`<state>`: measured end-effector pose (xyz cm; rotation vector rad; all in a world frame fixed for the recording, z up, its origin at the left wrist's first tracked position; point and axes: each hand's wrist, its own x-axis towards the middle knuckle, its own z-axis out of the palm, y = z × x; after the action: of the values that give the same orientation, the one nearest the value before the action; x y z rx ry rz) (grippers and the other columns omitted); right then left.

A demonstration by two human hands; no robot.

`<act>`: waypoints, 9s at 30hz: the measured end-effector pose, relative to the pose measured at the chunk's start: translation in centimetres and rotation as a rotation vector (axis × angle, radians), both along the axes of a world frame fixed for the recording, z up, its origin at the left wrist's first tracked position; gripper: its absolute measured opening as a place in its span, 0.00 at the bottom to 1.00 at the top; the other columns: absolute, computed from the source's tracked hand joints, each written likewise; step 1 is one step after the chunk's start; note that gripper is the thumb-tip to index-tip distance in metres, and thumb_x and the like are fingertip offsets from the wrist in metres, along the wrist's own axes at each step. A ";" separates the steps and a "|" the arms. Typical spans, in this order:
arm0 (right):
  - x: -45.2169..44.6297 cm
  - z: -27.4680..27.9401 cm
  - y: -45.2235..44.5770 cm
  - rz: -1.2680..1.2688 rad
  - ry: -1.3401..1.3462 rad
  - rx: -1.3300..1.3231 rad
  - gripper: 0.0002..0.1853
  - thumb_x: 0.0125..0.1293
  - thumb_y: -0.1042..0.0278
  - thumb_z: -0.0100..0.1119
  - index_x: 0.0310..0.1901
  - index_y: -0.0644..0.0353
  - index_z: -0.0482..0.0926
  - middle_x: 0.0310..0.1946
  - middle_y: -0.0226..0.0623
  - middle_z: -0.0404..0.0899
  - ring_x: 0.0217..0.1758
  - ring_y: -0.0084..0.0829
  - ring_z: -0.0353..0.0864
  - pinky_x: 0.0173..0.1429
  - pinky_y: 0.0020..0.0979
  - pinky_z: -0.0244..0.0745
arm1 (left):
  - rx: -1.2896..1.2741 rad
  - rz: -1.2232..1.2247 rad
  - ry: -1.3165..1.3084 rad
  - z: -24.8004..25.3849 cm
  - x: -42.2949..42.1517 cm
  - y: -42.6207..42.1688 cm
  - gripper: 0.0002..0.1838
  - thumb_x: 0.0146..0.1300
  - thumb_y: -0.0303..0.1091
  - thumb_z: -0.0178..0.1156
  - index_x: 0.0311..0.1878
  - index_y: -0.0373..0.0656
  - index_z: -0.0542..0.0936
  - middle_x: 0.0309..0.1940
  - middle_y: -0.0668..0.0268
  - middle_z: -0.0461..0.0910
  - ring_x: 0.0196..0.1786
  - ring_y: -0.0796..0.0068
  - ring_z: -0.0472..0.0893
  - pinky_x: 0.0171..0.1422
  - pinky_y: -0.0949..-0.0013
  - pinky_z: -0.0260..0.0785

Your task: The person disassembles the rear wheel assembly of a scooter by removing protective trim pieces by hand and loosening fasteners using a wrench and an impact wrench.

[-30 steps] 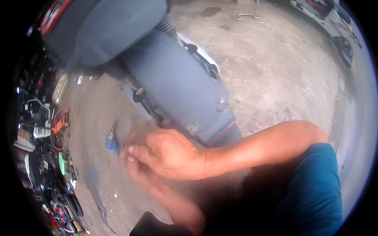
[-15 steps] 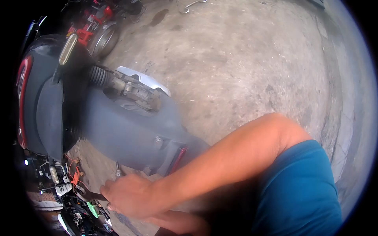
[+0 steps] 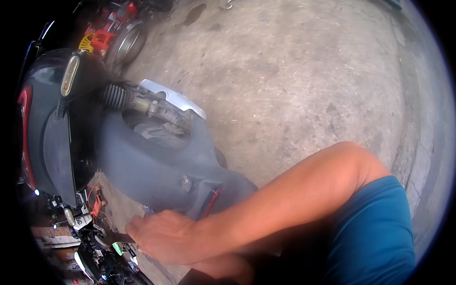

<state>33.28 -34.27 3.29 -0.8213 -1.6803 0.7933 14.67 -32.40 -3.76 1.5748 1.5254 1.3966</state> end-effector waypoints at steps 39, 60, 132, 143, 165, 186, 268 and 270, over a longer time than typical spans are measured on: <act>-4.5 -0.7 1.7 0.040 -0.307 0.154 0.12 0.60 0.66 0.64 0.41 0.62 0.76 0.40 0.41 0.71 0.42 0.43 0.73 0.45 0.41 0.74 | -0.237 -0.561 -0.675 -1.6 -4.6 -2.4 0.16 0.59 0.37 0.73 0.35 0.32 0.81 0.34 0.65 0.82 0.35 0.79 0.79 0.38 0.74 0.70; -12.0 -2.9 3.2 0.253 -0.580 -0.798 0.17 0.74 0.53 0.46 0.37 0.61 0.72 0.18 0.33 0.73 0.22 0.29 0.74 0.31 0.34 0.72 | -0.034 -0.420 1.179 11.7 -18.5 12.2 0.18 0.61 0.39 0.60 0.48 0.37 0.80 0.37 0.46 0.83 0.44 0.45 0.82 0.50 0.50 0.73; -11.8 3.3 16.1 -0.171 -1.120 -0.900 0.14 0.63 0.77 0.44 0.49 0.68 0.72 0.27 0.41 0.77 0.21 0.30 0.78 0.19 0.30 0.76 | -0.475 -0.806 1.173 -13.7 -22.2 7.5 0.11 0.52 0.26 0.57 0.37 0.38 0.86 0.40 0.49 0.85 0.50 0.52 0.83 0.58 0.56 0.72; -14.6 2.3 10.2 -0.277 -0.723 -0.968 0.14 0.68 0.69 0.42 0.51 0.65 0.70 0.26 0.42 0.77 0.22 0.36 0.79 0.27 0.37 0.76 | -0.543 -0.722 0.890 -11.3 -22.0 6.9 0.15 0.60 0.32 0.56 0.48 0.37 0.82 0.50 0.47 0.81 0.56 0.49 0.80 0.62 0.54 0.69; -14.5 -10.0 2.9 0.361 -0.785 -1.122 0.13 0.70 0.64 0.47 0.50 0.63 0.70 0.26 0.40 0.78 0.31 0.37 0.79 0.36 0.39 0.75 | -0.851 -0.891 -0.023 -9.6 -18.4 5.6 0.19 0.66 0.47 0.63 0.46 0.40 0.82 0.28 0.66 0.79 0.27 0.76 0.77 0.34 0.69 0.70; -7.8 -21.5 -1.1 0.780 -1.556 -0.565 0.20 0.66 0.57 0.53 0.52 0.63 0.75 0.47 0.52 0.80 0.53 0.52 0.80 0.56 0.50 0.74 | -0.320 -0.930 1.143 -13.8 -20.9 3.8 0.13 0.55 0.28 0.57 0.43 0.37 0.82 0.38 0.49 0.84 0.42 0.48 0.85 0.46 0.48 0.75; -11.9 -19.7 -2.6 0.830 -1.458 -0.431 0.17 0.62 0.63 0.53 0.48 0.65 0.80 0.50 0.50 0.81 0.54 0.51 0.81 0.57 0.48 0.76 | -0.310 -0.949 1.113 -18.0 -21.4 -1.2 0.11 0.61 0.30 0.52 0.45 0.36 0.76 0.43 0.49 0.80 0.46 0.47 0.82 0.49 0.49 0.74; -11.8 -19.6 -2.6 0.806 -1.401 -0.419 0.17 0.62 0.63 0.54 0.47 0.64 0.81 0.49 0.50 0.82 0.54 0.51 0.81 0.56 0.48 0.76 | -0.345 -0.979 1.125 -17.9 -21.6 -1.0 0.11 0.61 0.31 0.52 0.44 0.37 0.76 0.43 0.49 0.81 0.45 0.47 0.82 0.49 0.48 0.73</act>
<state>21.44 -36.91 -16.27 -1.0830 -3.2860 1.2535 -6.90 -33.43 -21.67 2.4629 1.0105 -0.3612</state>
